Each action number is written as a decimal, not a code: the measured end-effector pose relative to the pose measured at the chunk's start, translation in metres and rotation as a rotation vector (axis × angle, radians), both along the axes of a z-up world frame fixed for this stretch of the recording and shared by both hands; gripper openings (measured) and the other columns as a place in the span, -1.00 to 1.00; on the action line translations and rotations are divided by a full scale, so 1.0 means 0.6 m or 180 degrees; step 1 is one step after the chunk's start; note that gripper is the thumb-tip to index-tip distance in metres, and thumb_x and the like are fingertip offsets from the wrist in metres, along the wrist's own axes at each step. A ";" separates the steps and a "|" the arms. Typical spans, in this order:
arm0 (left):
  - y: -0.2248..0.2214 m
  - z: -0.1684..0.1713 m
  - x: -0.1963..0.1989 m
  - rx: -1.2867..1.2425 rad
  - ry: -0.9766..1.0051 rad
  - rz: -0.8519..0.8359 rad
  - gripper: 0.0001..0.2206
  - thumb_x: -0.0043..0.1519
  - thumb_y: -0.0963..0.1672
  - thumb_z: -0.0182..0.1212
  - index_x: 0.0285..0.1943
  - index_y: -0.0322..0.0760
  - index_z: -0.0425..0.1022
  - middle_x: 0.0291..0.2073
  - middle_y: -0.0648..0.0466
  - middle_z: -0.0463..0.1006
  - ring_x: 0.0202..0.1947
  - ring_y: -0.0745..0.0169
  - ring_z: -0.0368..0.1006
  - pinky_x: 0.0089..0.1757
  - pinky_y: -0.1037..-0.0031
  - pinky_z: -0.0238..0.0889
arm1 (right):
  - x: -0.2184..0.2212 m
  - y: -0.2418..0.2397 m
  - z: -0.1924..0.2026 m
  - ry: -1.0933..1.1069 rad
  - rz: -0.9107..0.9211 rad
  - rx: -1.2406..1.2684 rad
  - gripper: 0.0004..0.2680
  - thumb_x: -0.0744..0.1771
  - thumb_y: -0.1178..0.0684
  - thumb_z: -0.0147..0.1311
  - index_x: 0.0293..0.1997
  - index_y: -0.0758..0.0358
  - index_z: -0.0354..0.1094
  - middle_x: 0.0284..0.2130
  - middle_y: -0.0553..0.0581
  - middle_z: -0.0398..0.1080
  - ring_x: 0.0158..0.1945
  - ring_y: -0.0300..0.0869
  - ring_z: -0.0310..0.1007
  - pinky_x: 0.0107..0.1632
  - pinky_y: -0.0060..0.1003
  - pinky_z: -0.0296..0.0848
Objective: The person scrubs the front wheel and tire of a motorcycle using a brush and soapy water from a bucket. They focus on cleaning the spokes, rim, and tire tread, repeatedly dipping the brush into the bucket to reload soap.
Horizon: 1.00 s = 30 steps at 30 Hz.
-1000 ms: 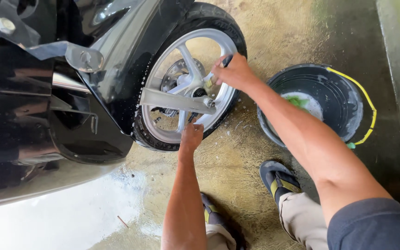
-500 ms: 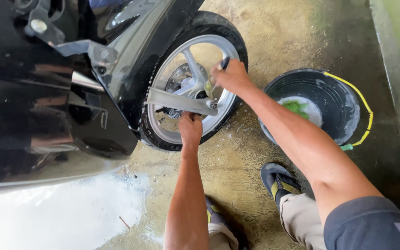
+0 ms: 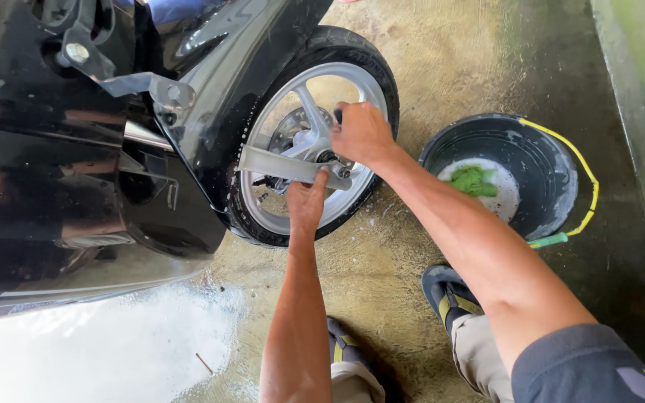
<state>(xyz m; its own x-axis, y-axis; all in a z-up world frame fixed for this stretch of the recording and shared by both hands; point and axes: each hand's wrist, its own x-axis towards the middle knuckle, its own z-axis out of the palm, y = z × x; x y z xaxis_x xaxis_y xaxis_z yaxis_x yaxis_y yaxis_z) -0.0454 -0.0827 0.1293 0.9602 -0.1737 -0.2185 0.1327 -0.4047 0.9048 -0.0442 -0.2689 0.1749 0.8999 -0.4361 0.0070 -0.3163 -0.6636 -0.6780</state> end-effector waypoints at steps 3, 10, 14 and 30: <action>-0.021 -0.004 0.026 0.0378 0.0137 0.0206 -0.49 -0.04 0.08 0.49 -0.02 -0.30 0.69 -0.15 -0.19 0.67 0.08 -0.09 0.54 -0.03 0.00 0.34 | 0.005 -0.011 0.006 -0.0468 0.0054 0.0613 -0.87 0.26 -0.06 0.09 -0.32 0.07 0.53 -0.47 0.34 0.50 -0.23 0.34 0.57 -0.21 0.16 0.58; 0.001 -0.002 0.030 -0.0139 0.0213 0.0056 -0.52 0.01 -0.01 0.53 -0.04 -0.47 0.62 -0.33 -0.20 0.62 -0.18 0.00 0.57 -0.30 0.33 0.13 | 0.011 0.024 0.004 -0.0294 0.0100 0.0805 -0.83 0.24 -0.01 0.03 -0.36 0.18 0.56 -0.51 0.40 0.51 -0.26 0.32 0.59 -0.17 0.11 0.56; 0.032 0.027 0.031 -0.0201 0.0094 -0.0157 -0.57 0.04 -0.10 0.52 0.02 -0.49 0.59 -0.25 -0.11 0.62 -0.17 0.23 0.47 -0.15 0.36 0.32 | -0.012 0.035 0.082 -0.0354 0.0153 0.0655 -0.83 0.22 -0.02 0.07 -0.36 0.21 0.54 -0.52 0.41 0.49 -0.25 0.32 0.58 -0.18 0.14 0.54; 0.076 0.053 0.056 -0.0281 -0.0068 -0.0363 -0.43 0.26 -0.02 0.39 0.33 -0.51 0.37 -0.11 -0.14 0.60 -0.05 0.16 0.51 -0.02 0.25 0.47 | -0.032 -0.005 0.010 -0.0242 0.0096 0.0965 -0.74 0.26 -0.11 0.02 -0.65 0.06 0.52 -0.62 0.29 0.48 -0.33 0.25 0.60 -0.21 -0.01 0.55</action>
